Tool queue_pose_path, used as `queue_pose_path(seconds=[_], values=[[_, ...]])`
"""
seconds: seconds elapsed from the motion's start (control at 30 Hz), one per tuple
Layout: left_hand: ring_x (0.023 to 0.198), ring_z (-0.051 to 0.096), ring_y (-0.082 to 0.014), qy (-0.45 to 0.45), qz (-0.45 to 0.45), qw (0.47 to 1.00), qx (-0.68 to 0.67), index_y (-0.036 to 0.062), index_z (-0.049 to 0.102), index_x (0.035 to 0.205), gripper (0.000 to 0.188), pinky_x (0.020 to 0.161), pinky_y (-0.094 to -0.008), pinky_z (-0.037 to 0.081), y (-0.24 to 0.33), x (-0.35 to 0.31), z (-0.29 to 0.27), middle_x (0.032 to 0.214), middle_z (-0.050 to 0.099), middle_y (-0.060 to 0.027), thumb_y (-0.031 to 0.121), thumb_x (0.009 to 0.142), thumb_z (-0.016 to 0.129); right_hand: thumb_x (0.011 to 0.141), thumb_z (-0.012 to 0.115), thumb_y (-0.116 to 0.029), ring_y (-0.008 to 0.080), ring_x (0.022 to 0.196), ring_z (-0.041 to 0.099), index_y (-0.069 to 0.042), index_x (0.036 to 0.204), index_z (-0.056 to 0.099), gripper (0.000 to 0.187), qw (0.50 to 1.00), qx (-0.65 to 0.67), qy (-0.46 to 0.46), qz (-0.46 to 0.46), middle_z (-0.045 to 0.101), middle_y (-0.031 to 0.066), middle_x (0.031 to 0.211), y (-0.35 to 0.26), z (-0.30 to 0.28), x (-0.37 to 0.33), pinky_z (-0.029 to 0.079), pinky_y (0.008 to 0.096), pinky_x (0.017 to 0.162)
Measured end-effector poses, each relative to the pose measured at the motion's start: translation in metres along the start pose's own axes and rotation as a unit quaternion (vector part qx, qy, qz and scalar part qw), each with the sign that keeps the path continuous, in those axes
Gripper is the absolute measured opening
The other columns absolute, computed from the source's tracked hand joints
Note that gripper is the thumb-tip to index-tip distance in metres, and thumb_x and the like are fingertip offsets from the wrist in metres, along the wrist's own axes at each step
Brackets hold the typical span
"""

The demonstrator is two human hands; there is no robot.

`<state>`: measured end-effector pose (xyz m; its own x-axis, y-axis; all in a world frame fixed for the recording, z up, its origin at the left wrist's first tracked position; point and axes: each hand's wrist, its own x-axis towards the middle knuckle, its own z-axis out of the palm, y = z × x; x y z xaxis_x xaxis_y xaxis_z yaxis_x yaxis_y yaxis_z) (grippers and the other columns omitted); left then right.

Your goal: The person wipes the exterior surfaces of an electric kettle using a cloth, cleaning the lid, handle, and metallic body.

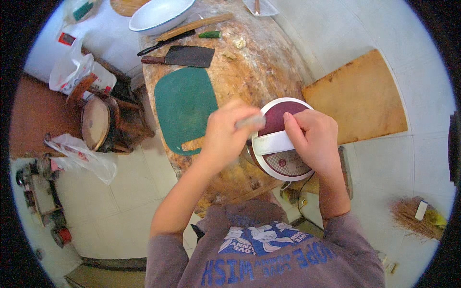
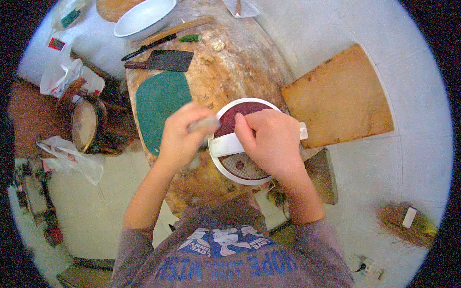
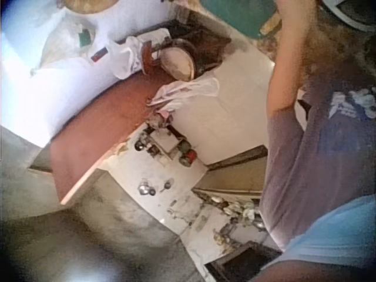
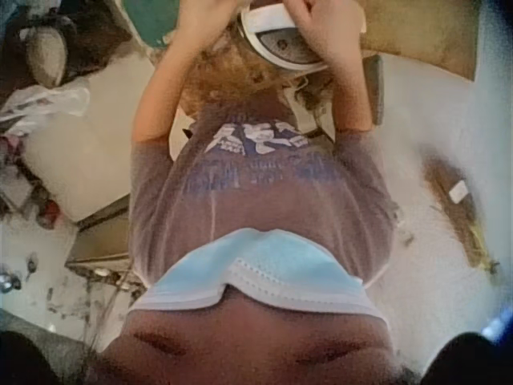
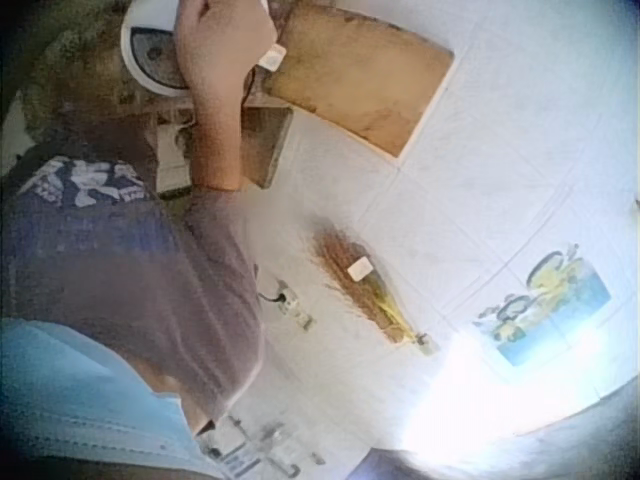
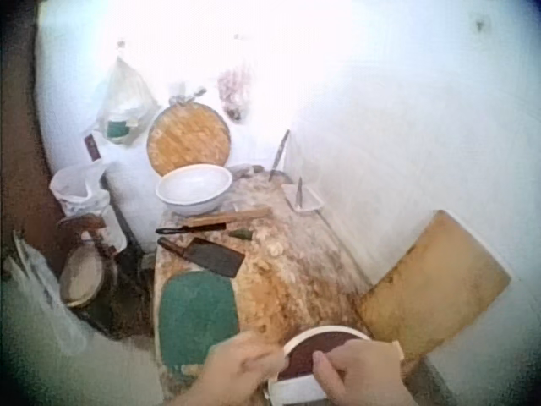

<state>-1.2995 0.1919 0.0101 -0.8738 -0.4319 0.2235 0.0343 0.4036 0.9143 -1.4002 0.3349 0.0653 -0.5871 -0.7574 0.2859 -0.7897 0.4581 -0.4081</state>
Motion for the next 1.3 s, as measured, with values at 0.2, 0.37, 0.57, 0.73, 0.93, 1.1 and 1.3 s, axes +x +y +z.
queue_pose_path(seconds=[0.2,0.37,0.57,0.73,0.93,1.1,1.3], values=[[0.072,0.058,-0.0171,-0.017,0.004,1.0,-0.007,0.002,0.066,0.085,0.017,0.066,-0.0268,0.045,-0.001,0.009,0.0,0.077,0.06,-0.008,0.008,0.069,0.066,0.08,0.055,-0.023,0.0294,0.052,0.055,-0.006,0.053,0.058,0.032,0.999,-0.003,-0.023,-0.039,0.055,0.0123,0.055,0.003,-0.004,0.002,0.042,0.0412,0.049],[0.074,0.06,-0.0195,-0.017,0.048,0.999,0.013,0.0025,0.066,0.086,0.019,0.067,-0.0281,0.046,-0.025,0.058,0.02,0.078,0.062,-0.0101,0.011,0.07,0.067,0.08,0.055,-0.023,0.0291,0.051,0.055,-0.007,0.052,0.057,0.032,1.0,0.002,-0.007,-0.027,0.054,0.012,0.053,0.001,-0.004,0.003,0.042,0.0409,0.048],[0.072,0.059,-0.0241,-0.065,-0.026,0.997,-0.045,0.0023,0.065,0.084,0.017,0.065,-0.0299,0.045,0.006,-0.007,-0.012,0.076,0.06,-0.0131,0.008,0.069,0.066,0.08,0.055,-0.023,0.029,0.051,0.055,-0.007,0.052,0.057,0.032,0.999,-0.016,-0.03,0.001,0.054,0.012,0.052,-0.002,-0.005,0.003,0.042,0.0407,0.048],[0.072,0.058,-0.0227,-0.025,0.036,0.999,-0.013,0.0019,0.065,0.083,0.016,0.064,-0.0295,0.044,-0.004,0.035,0.007,0.074,0.059,-0.0119,0.007,0.068,0.066,0.08,0.055,-0.023,0.0286,0.05,0.055,-0.007,0.052,0.058,0.032,0.999,0.01,-0.024,-0.036,0.054,0.0119,0.052,-0.002,-0.006,0.005,0.042,0.0411,0.048],[0.073,0.058,-0.0188,-0.026,0.017,0.999,-0.018,0.0022,0.065,0.083,0.015,0.067,-0.0264,0.045,-0.006,0.022,-0.002,0.075,0.058,-0.0082,0.006,0.069,0.067,0.079,0.057,-0.021,0.0276,0.051,0.055,-0.007,0.052,0.057,0.03,1.0,-0.018,-0.025,-0.003,0.055,0.0111,0.053,-0.003,-0.005,0.003,0.042,0.0408,0.048],[0.074,0.057,-0.0194,-0.046,0.013,0.999,-0.026,0.0021,0.065,0.083,0.015,0.067,-0.0271,0.044,-0.005,0.005,-0.011,0.074,0.057,-0.0093,0.006,0.068,0.066,0.079,0.057,-0.022,0.028,0.051,0.055,-0.008,0.052,0.057,0.03,0.999,0.007,-0.024,-0.046,0.055,0.0111,0.053,0.0,-0.006,0.005,0.043,0.0409,0.048],[0.074,0.058,-0.0214,-0.031,0.08,0.996,-0.008,0.0033,0.066,0.082,0.016,0.066,-0.0285,0.044,-0.02,0.071,0.024,0.076,0.058,-0.0092,0.012,0.068,0.066,0.079,0.057,-0.023,0.0285,0.051,0.055,-0.008,0.052,0.057,0.031,0.999,-0.012,-0.038,-0.011,0.055,0.0117,0.053,-0.003,-0.01,0.004,0.042,0.041,0.048]])
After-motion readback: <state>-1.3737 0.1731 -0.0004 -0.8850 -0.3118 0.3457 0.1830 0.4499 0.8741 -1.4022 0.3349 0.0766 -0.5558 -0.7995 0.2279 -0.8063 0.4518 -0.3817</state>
